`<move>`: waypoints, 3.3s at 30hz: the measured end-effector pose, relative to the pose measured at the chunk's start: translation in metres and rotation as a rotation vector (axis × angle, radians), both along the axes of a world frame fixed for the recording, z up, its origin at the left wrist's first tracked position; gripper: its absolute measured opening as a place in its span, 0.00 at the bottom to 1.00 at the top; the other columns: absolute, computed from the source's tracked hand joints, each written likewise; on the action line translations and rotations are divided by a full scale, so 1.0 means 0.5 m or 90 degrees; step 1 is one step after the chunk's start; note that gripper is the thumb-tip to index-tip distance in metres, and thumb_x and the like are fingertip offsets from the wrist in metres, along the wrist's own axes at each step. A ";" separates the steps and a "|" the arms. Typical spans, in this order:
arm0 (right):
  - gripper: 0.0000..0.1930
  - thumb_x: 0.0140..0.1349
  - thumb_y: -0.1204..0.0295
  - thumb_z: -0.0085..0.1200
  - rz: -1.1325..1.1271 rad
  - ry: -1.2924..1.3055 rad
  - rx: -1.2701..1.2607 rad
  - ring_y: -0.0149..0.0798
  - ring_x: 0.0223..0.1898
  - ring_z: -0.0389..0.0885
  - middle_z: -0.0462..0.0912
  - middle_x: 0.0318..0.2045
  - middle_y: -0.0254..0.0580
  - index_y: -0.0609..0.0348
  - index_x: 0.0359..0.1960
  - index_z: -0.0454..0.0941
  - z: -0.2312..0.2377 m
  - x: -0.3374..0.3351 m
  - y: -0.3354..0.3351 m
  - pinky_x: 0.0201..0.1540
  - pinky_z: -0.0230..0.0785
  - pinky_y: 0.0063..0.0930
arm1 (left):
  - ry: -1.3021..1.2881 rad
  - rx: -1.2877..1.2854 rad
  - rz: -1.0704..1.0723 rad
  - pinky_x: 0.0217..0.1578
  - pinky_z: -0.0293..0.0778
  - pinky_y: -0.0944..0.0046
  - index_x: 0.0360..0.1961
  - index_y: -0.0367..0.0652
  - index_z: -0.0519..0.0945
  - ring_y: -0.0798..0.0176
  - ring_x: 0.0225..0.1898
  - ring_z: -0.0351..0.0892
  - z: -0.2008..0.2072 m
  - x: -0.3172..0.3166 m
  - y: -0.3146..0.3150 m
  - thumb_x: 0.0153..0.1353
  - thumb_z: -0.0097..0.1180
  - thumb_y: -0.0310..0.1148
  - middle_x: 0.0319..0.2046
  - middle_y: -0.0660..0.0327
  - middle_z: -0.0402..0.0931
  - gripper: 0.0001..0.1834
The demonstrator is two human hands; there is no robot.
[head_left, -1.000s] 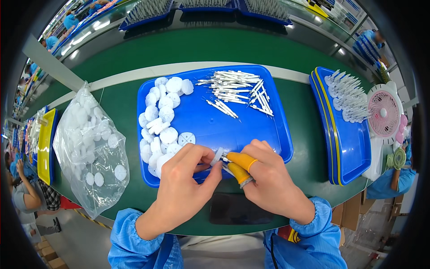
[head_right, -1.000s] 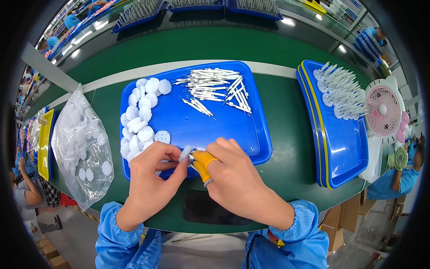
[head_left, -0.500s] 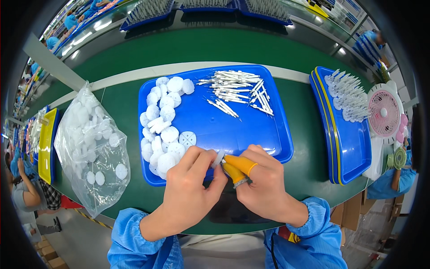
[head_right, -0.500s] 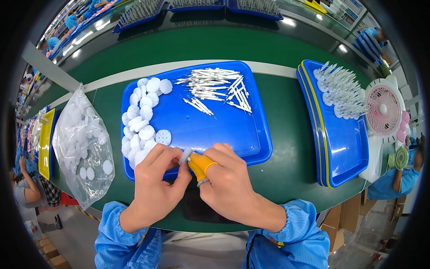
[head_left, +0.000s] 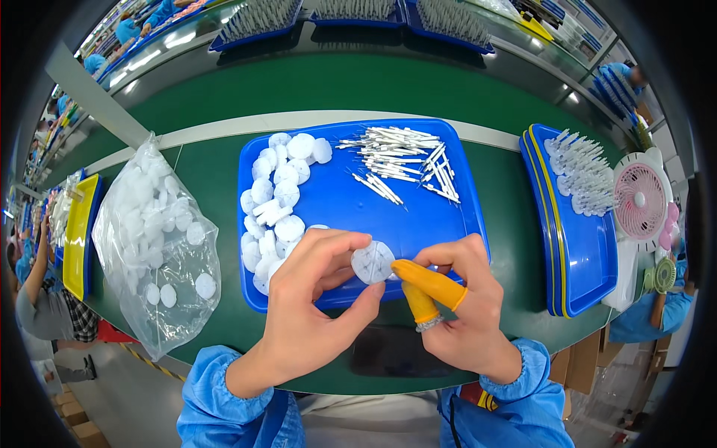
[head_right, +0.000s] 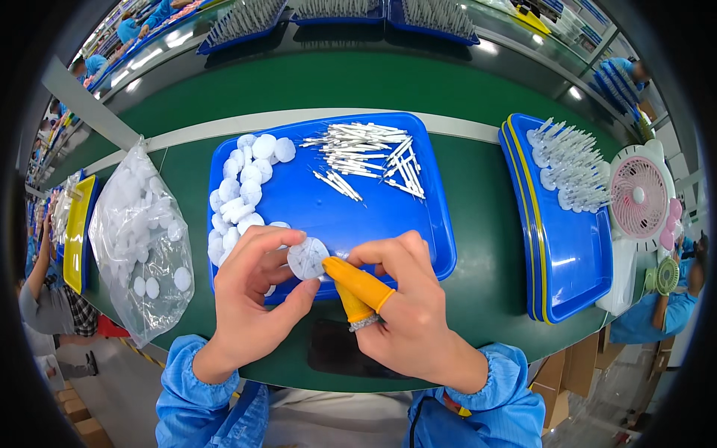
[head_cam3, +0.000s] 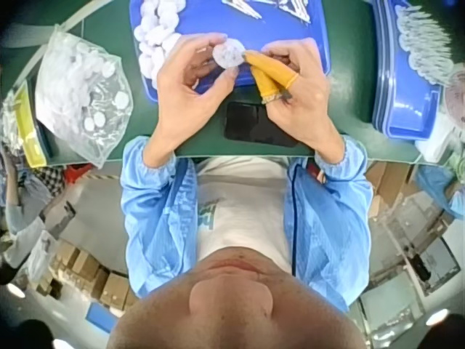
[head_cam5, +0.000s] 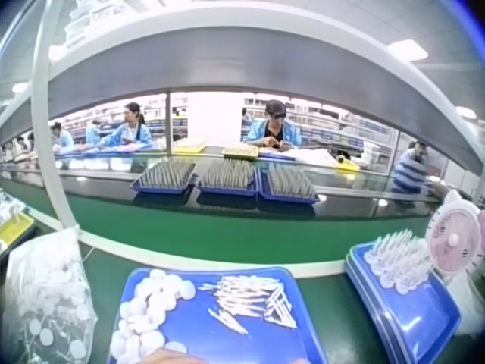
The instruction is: The person inserts small white cylindrical rods into white circular plastic caps at a factory assembly station. They repeatedly pick a rod, align it with a cap, and press it in, then place the assembled unit into a blue tray. The process is continuous and repetitive throughout the clip.
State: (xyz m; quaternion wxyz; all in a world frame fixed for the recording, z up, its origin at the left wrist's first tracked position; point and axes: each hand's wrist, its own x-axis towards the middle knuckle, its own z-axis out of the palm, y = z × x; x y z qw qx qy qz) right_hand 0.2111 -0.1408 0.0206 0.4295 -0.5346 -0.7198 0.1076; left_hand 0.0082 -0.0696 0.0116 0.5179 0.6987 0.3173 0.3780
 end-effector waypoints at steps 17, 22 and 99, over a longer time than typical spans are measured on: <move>0.30 0.33 0.85 0.61 0.057 -0.011 -0.004 0.47 0.40 0.73 0.83 0.47 0.46 0.66 0.46 0.91 0.000 -0.001 -0.001 0.36 0.71 0.35 | -0.018 0.026 0.051 0.52 0.90 0.59 0.60 0.36 0.81 0.55 0.52 0.90 -0.007 0.008 -0.002 0.56 0.71 0.17 0.52 0.53 0.80 0.28; 0.31 0.33 0.85 0.61 0.007 -0.005 0.003 0.47 0.40 0.72 0.82 0.46 0.45 0.66 0.47 0.91 0.002 0.000 -0.002 0.36 0.70 0.36 | 0.016 0.016 -0.004 0.57 0.86 0.63 0.63 0.34 0.76 0.57 0.60 0.86 0.005 0.002 -0.002 0.57 0.66 0.09 0.54 0.57 0.72 0.31; 0.22 0.30 0.83 0.61 0.047 0.002 -0.038 0.51 0.41 0.72 0.82 0.47 0.48 0.68 0.35 0.89 -0.003 0.005 -0.013 0.43 0.65 0.43 | 0.085 0.021 -0.011 0.51 0.90 0.57 0.64 0.38 0.77 0.55 0.49 0.88 0.008 0.014 -0.013 0.54 0.70 0.16 0.48 0.53 0.80 0.33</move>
